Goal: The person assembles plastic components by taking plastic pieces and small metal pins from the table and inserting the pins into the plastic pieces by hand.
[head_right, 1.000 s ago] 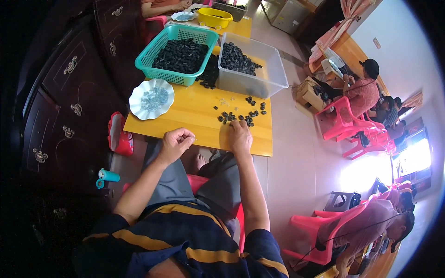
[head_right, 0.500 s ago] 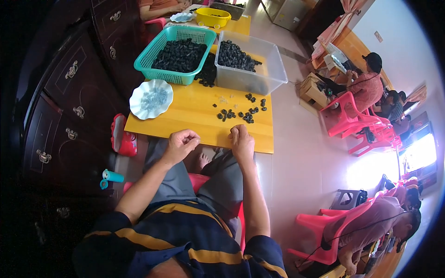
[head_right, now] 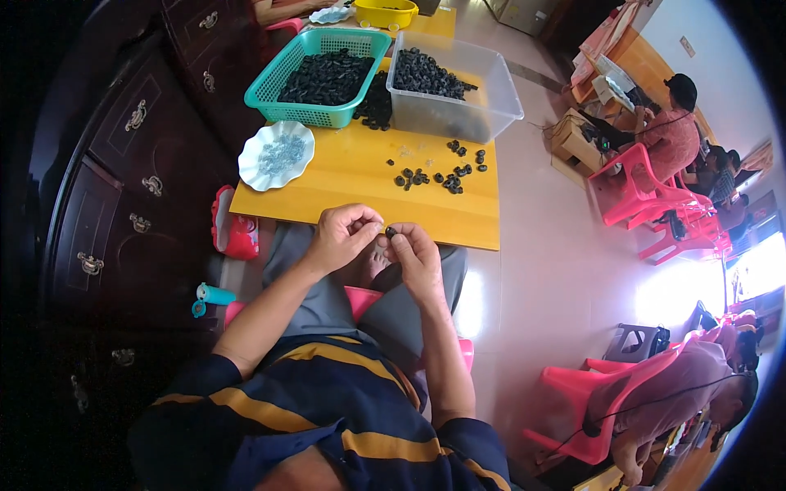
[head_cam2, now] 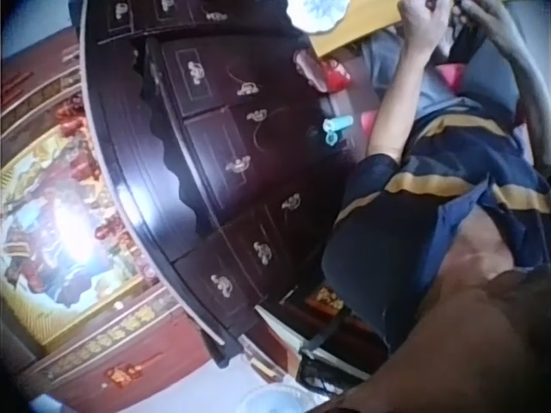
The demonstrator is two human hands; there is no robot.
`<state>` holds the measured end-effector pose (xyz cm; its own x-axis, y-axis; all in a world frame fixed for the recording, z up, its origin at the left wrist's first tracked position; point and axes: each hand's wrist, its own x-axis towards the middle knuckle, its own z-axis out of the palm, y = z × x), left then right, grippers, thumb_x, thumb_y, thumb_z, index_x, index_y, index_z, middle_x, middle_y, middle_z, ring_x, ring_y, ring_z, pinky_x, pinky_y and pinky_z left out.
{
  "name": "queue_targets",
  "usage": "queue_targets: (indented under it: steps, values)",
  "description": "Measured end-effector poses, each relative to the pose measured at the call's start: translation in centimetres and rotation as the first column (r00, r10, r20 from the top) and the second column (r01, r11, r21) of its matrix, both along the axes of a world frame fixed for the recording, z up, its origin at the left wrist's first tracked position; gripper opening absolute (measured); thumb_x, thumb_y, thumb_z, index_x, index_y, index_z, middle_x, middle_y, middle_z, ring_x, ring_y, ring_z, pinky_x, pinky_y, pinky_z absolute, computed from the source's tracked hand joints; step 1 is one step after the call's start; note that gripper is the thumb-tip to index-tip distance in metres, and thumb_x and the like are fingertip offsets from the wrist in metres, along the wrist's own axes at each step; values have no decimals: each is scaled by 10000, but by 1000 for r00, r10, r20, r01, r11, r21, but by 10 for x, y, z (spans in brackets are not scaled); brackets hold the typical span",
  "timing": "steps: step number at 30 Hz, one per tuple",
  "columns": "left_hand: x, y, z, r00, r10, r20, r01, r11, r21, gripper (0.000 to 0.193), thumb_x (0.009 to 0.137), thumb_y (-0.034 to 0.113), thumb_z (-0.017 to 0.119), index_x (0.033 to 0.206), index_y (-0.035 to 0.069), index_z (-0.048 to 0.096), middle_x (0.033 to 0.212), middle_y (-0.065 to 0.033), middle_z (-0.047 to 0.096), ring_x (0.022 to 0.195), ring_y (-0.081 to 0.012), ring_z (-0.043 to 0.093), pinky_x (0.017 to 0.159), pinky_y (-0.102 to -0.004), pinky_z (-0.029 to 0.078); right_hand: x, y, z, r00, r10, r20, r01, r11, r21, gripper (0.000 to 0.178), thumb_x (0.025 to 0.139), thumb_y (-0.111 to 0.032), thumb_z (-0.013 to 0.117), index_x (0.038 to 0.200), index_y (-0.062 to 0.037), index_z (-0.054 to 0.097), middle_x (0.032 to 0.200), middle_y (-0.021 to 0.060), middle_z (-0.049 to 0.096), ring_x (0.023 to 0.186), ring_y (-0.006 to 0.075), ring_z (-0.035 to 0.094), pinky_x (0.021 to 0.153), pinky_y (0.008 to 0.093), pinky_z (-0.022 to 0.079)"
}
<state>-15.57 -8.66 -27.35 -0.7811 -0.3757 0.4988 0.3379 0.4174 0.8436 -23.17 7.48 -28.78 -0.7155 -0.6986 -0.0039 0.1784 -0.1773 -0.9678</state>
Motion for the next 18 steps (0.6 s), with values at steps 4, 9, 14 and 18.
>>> queue_targets:
  steps: [4, 9, 14, 18]
  values:
    - [7, 3, 15, 983, -20, 180, 14, 999, 35, 51, 880, 39, 660, 895, -10, 666, 699, -55, 693, 551, -110, 655, 512, -264, 505, 1, 2, -3, 999, 7, 49, -6, 1000, -24, 184, 1032, -145, 523, 1142, -16, 595, 961, 48, 693, 800, 90, 607, 772, 230, 497]
    - [0, 5, 14, 988, -4, 153, 15, 997, -73, 35, 867, 18, 660, 869, -17, 663, 721, -65, 675, 637, -125, 673, 573, -282, 512, 0, 5, -6, 997, 15, 77, -10, 998, -65, 184, 1029, -144, 531, 1132, -11, 606, 956, 50, 696, 793, 89, 606, 759, 226, 493]
    - [-6, 13, 16, 989, -34, 141, 59, 983, -173, 53, 866, 4, 678, 910, -20, 696, 789, -87, 682, 674, -146, 647, 614, -269, 501, -7, 10, -9, 994, -21, 105, 26, 998, -48, 186, 1028, -104, 524, 1143, 19, 603, 951, 53, 697, 804, 84, 618, 762, 217, 506]
    - [-16, 14, 19, 988, -127, 92, 142, 972, -184, 107, 884, 15, 661, 970, -18, 714, 790, -109, 683, 698, -178, 668, 628, -285, 510, -11, 14, -9, 979, -43, 200, 67, 991, -117, 184, 1027, -107, 523, 1149, 7, 599, 954, 58, 701, 788, 87, 618, 754, 221, 506]
